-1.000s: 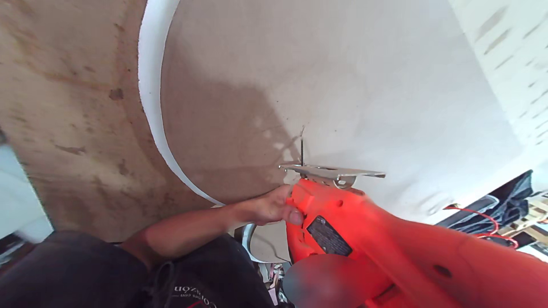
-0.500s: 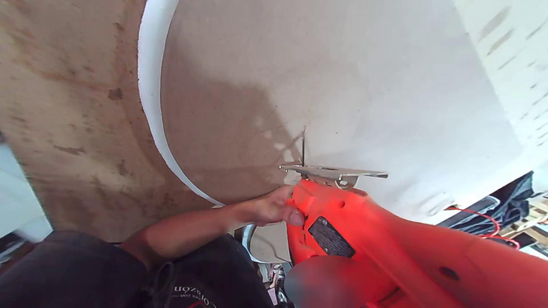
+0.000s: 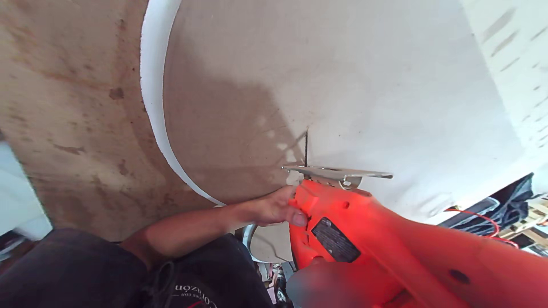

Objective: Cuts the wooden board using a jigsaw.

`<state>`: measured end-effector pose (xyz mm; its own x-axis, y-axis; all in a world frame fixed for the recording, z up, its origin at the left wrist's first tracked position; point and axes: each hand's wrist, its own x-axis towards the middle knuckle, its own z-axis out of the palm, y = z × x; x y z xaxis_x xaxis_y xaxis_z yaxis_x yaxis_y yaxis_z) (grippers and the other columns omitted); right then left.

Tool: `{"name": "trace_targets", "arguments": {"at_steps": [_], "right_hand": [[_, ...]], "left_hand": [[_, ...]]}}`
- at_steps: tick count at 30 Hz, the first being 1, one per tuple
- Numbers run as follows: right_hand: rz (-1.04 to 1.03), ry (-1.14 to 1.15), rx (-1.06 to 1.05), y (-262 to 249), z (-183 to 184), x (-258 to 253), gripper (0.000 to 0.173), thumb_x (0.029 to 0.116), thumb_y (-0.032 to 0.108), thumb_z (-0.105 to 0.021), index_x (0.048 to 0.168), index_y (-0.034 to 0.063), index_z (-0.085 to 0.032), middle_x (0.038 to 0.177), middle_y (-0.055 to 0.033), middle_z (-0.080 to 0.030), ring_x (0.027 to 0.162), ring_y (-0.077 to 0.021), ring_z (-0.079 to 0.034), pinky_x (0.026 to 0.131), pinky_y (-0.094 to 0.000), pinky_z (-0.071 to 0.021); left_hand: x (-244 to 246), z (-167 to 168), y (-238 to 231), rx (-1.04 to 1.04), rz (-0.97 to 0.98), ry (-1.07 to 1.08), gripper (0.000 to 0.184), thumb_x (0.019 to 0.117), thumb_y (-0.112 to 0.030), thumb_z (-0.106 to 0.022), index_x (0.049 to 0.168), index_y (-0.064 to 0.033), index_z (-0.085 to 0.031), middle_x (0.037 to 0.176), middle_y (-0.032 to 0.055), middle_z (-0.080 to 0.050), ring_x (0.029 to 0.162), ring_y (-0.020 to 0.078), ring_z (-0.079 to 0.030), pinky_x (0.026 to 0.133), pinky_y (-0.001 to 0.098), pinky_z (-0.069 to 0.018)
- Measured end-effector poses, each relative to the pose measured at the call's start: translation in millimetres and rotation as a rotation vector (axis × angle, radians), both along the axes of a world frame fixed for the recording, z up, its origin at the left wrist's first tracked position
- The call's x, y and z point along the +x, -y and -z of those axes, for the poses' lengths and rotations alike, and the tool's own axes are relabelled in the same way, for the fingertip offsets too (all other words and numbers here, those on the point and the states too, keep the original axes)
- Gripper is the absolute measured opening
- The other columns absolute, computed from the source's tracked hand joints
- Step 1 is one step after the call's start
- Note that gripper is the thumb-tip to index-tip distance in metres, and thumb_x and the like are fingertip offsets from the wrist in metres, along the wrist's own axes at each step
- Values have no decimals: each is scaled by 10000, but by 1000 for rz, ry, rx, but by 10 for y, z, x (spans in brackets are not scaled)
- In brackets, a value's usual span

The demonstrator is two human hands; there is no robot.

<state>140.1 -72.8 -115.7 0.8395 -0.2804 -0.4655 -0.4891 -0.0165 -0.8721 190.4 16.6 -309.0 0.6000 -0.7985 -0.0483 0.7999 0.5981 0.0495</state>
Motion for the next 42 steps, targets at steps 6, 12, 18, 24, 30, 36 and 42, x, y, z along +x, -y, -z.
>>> {"name": "trace_targets", "arguments": {"at_steps": [6, 12, 18, 24, 30, 36, 42], "right_hand": [[11, -31, 3, -18, -33, 36, 100, 880, 53, -705, 913, 136, -661, 807, 61, -641, 822, -40, -646, 866, -255, -556], [9, -38, 11, -29, -41, 21, 116, 891, 46, -693, 942, 146, -666, 838, 68, -645, 858, -34, -647, 891, -252, -550], [-47, -95, -40, -49, -101, 203, 71, 939, 86, -676, 911, 130, -629, 813, 70, -633, 848, 0, -637, 888, -205, -537], [-2, -26, 18, -2, -28, 42, 84, 891, 71, -707, 918, 132, -657, 807, 58, -632, 823, -44, -639, 864, -257, -549], [-48, -64, 6, 51, -84, 50, 84, 930, 93, -689, 969, 166, -672, 888, 61, -667, 865, -59, -642, 871, -268, -549], [-59, -53, -15, 58, -75, 116, 66, 921, 101, -692, 941, 156, -661, 849, 60, -654, 839, -60, -638, 865, -269, -555], [-57, -54, -17, 57, -87, 115, 71, 922, 89, -683, 946, 152, -661, 860, 52, -660, 855, -66, -641, 877, -277, -553]], "left_hand": [[18, -12, 10, 12, 17, -4, 452, 871, -531, -758, 1166, -210, -639, 1067, -135, -724, 1004, -14, -680, 871, 211, -570], [17, -11, 9, -6, 23, -21, 412, 872, -489, -775, 1148, -211, -648, 1055, -138, -724, 993, -17, -680, 862, 202, -568], [-1, -7, 22, -39, 18, -51, 391, 873, -466, -781, 1152, -226, -646, 1069, -145, -726, 1005, -20, -681, 871, 203, -568], [-36, 28, 64, -68, -52, -11, 347, 912, -453, -746, 1164, -232, -657, 1087, -144, -724, 1021, -29, -673, 881, 197, -563], [-33, 28, 71, -69, -54, 10, 349, 921, -448, -738, 1171, -222, -651, 1091, -149, -719, 1026, -30, -668, 886, 199, -561], [-28, 33, 82, -77, -57, -7, 370, 910, -475, -740, 1169, -224, -659, 1091, -140, -724, 1024, -24, -674, 887, 207, -565], [-17, 28, 75, -64, -31, -13, 397, 893, -503, -750, 1149, -215, -655, 1069, -134, -726, 1006, -17, -680, 872, 213, -571]]}}
